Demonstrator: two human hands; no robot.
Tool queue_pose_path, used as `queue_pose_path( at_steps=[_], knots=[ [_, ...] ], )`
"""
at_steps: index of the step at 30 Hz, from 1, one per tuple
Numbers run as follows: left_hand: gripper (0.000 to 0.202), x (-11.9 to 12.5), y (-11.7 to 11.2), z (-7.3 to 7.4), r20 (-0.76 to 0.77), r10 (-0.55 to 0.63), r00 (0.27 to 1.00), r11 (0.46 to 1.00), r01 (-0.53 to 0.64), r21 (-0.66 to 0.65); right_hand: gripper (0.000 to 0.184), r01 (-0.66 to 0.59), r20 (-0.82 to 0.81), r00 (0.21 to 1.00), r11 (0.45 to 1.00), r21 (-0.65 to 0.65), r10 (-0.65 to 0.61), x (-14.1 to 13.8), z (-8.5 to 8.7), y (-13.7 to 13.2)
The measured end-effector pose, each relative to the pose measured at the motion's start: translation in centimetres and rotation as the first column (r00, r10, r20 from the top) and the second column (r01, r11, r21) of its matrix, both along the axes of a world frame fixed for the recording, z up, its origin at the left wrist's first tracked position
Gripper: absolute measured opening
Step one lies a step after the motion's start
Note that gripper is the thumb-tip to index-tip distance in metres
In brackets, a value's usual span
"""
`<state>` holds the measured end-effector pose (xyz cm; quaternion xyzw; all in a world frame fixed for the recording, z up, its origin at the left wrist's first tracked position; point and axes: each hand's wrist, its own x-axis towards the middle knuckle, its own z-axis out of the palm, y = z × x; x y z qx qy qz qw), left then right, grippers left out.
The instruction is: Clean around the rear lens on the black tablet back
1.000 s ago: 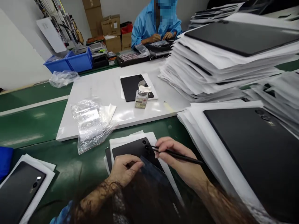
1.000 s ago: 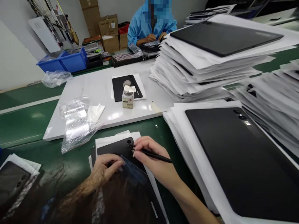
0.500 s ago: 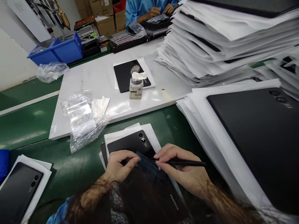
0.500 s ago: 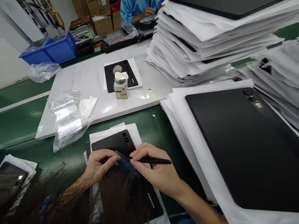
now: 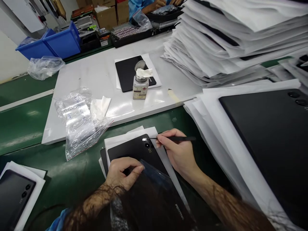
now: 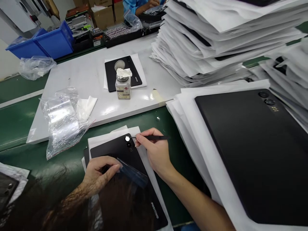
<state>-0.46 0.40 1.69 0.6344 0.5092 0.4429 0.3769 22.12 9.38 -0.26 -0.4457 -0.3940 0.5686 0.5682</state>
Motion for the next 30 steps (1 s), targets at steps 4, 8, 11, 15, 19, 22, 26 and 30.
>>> queue_pose_path(
  at_steps=[4,8,11,15,19,22,26,30],
  knots=[
    [0.020,0.1,0.0,0.1,0.021,-0.033,0.999,0.998,0.032,0.060,0.047,0.020,0.016,1.000,0.999,-0.042,-0.019,-0.6,-1.3,0.6],
    [0.018,0.2,0.0,0.1,0.037,-0.038,0.999,0.995,0.034,0.097,0.046,0.044,0.041,0.998,0.997,-0.061,-0.042,-0.6,-1.7,-0.1],
    [0.019,0.3,0.0,0.2,0.043,-0.045,0.998,0.994,0.040,0.106,0.047,0.049,0.055,0.997,0.997,-0.064,-0.046,-0.6,-1.6,-0.2],
    [0.021,0.5,0.0,0.3,0.047,-0.044,0.998,0.992,0.038,0.122,0.051,0.041,0.055,0.998,0.997,-0.061,-0.037,-0.7,-1.2,-0.1],
    [0.019,0.6,0.2,0.1,0.052,-0.045,0.998,0.986,0.036,0.163,0.055,0.035,0.087,0.996,0.997,-0.066,-0.029,-0.7,-0.7,-0.1],
    [0.017,0.7,0.4,0.1,0.056,-0.048,0.997,0.982,0.037,0.188,0.054,0.044,0.094,0.995,0.997,-0.064,-0.038,-0.7,-0.6,-0.1],
    [0.018,0.7,0.5,0.2,0.055,-0.047,0.997,0.979,0.035,0.199,0.050,0.054,0.100,0.994,0.997,-0.059,-0.048,-0.8,-0.7,-0.3],
    [0.017,0.7,0.4,0.2,0.046,-0.038,0.998,0.979,0.028,0.201,0.047,0.046,0.092,0.995,0.998,-0.037,-0.043,-0.8,-0.9,-0.2]
  ],
)
